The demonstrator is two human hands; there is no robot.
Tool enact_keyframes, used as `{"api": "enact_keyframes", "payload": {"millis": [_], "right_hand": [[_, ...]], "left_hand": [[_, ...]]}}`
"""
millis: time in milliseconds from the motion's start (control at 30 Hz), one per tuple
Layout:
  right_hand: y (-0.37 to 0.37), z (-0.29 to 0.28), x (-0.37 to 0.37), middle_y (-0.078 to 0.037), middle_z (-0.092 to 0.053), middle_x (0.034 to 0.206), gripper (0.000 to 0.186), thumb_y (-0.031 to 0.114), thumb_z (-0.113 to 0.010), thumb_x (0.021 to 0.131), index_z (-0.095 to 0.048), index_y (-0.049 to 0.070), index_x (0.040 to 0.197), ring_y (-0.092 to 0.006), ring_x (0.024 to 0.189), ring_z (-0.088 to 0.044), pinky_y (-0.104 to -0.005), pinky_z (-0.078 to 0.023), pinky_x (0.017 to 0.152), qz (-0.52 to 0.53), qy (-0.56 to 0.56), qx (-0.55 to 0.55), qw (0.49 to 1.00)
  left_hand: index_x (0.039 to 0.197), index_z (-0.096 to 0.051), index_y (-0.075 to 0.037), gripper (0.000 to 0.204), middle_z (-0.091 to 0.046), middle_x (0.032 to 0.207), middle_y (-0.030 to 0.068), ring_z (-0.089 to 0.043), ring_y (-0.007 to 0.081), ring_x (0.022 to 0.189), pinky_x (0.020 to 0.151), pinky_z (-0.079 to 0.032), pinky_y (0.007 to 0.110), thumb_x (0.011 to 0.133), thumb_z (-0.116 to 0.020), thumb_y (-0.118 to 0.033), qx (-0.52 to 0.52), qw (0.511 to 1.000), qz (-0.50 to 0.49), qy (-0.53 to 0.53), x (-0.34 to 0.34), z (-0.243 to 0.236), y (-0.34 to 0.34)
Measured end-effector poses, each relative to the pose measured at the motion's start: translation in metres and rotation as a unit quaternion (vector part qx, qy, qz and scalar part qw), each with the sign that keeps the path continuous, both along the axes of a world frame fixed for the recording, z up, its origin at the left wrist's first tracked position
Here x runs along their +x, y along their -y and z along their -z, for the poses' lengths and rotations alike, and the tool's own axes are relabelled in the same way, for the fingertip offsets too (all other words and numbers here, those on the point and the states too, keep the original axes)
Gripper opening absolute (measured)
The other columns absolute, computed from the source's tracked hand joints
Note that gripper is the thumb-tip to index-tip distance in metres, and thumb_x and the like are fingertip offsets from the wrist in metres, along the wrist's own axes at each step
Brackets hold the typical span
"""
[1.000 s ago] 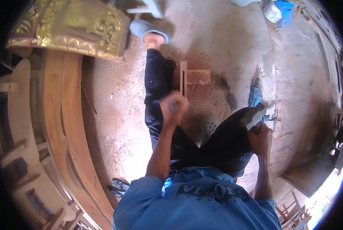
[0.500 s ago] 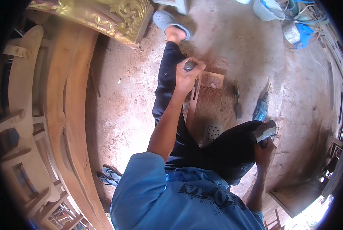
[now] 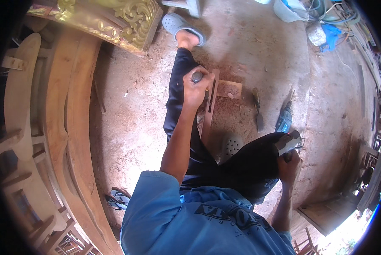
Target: The person sits on the floor and uses a chisel and hammer to carve a small wooden piece. They repeatedly strike the chisel to shape the wood, occasionally adjusting the piece's position.
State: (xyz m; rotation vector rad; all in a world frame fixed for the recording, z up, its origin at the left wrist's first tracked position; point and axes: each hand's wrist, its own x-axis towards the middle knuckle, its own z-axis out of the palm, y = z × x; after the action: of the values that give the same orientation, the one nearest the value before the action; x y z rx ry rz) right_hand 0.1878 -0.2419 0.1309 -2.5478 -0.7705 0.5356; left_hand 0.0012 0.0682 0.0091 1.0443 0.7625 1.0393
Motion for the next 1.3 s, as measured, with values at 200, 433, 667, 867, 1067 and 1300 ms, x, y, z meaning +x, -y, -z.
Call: {"api": "enact_keyframes", "payload": {"millis": [200, 433, 667, 867, 1067, 1300], "right_hand": [[-0.013, -0.012, 0.002, -0.017, -0.063, 0.066, 0.027, 0.016, -0.073, 0.083, -0.065, -0.003, 0.101, -0.0226, 0.056, -0.058, -0.0398, -0.045, 0.056, -0.038, -0.046, -0.031, 0.998], [-0.069, -0.089, -0.008, -0.006, -0.066, 0.077, 0.020, 0.010, -0.074, 0.083, -0.067, -0.002, 0.098, -0.0058, 0.070, -0.059, -0.0238, -0.046, 0.060, -0.016, -0.197, 0.122, 0.973], [-0.156, -0.050, -0.054, -0.012, -0.067, 0.086, 0.036, 0.013, -0.077, 0.079, -0.061, 0.001, 0.109, -0.0236, 0.073, -0.064, -0.0389, -0.052, 0.068, -0.157, -0.033, 0.398, 0.903], [-0.186, 0.009, -0.072, -0.029, -0.070, 0.093, 0.041, 0.023, -0.071, 0.082, -0.063, 0.000, 0.114, -0.0474, 0.088, -0.068, -0.0525, -0.055, 0.075, -0.279, 0.001, 0.028, 0.960], [-0.172, -0.024, -0.069, -0.026, -0.070, 0.089, 0.038, 0.021, -0.070, 0.083, -0.063, 0.003, 0.114, -0.0478, 0.088, -0.068, -0.0512, -0.055, 0.076, -0.243, -0.090, 0.345, 0.902], [-0.176, 0.022, -0.070, -0.023, -0.069, 0.085, 0.024, 0.020, -0.069, 0.083, -0.068, 0.001, 0.097, -0.0351, 0.077, -0.067, -0.0407, -0.053, 0.072, -0.269, 0.023, -0.007, 0.963]], "left_hand": [[0.076, -0.060, -0.005, 0.017, -0.054, 0.066, -0.0041, -0.049, 0.0037, 0.058, 0.054, -0.037, 0.023, 0.087, -0.073, -0.006, 0.032, 0.996, 0.038, -0.079, 0.016, 0.012, 0.014], [0.077, -0.059, -0.008, 0.020, -0.049, 0.068, -0.0090, -0.044, 0.0001, 0.063, 0.056, -0.036, 0.021, 0.087, -0.075, -0.011, 0.043, 0.976, 0.168, -0.128, 0.019, 0.007, 0.016], [0.084, -0.062, -0.006, 0.014, -0.057, 0.073, -0.0051, -0.057, 0.0036, 0.071, 0.062, -0.049, 0.023, 0.086, -0.076, -0.004, 0.081, 0.972, 0.193, -0.104, 0.010, 0.025, 0.026], [0.123, -0.065, -0.003, 0.037, -0.069, 0.107, 0.0001, -0.063, 0.0096, 0.092, 0.082, -0.055, 0.027, 0.087, -0.071, 0.001, 0.068, 0.973, 0.221, -0.024, 0.012, 0.055, 0.024], [0.116, -0.066, -0.001, 0.033, -0.069, 0.104, 0.0015, -0.063, 0.0095, 0.092, 0.079, -0.054, 0.028, 0.084, -0.073, -0.002, 0.112, 0.968, 0.202, -0.101, -0.002, 0.078, 0.031], [0.107, -0.069, -0.004, 0.023, -0.071, 0.100, 0.0026, -0.064, 0.0105, 0.093, 0.083, -0.055, 0.030, 0.085, -0.076, -0.007, 0.114, 0.970, 0.210, -0.050, 0.002, 0.039, 0.034]]}}
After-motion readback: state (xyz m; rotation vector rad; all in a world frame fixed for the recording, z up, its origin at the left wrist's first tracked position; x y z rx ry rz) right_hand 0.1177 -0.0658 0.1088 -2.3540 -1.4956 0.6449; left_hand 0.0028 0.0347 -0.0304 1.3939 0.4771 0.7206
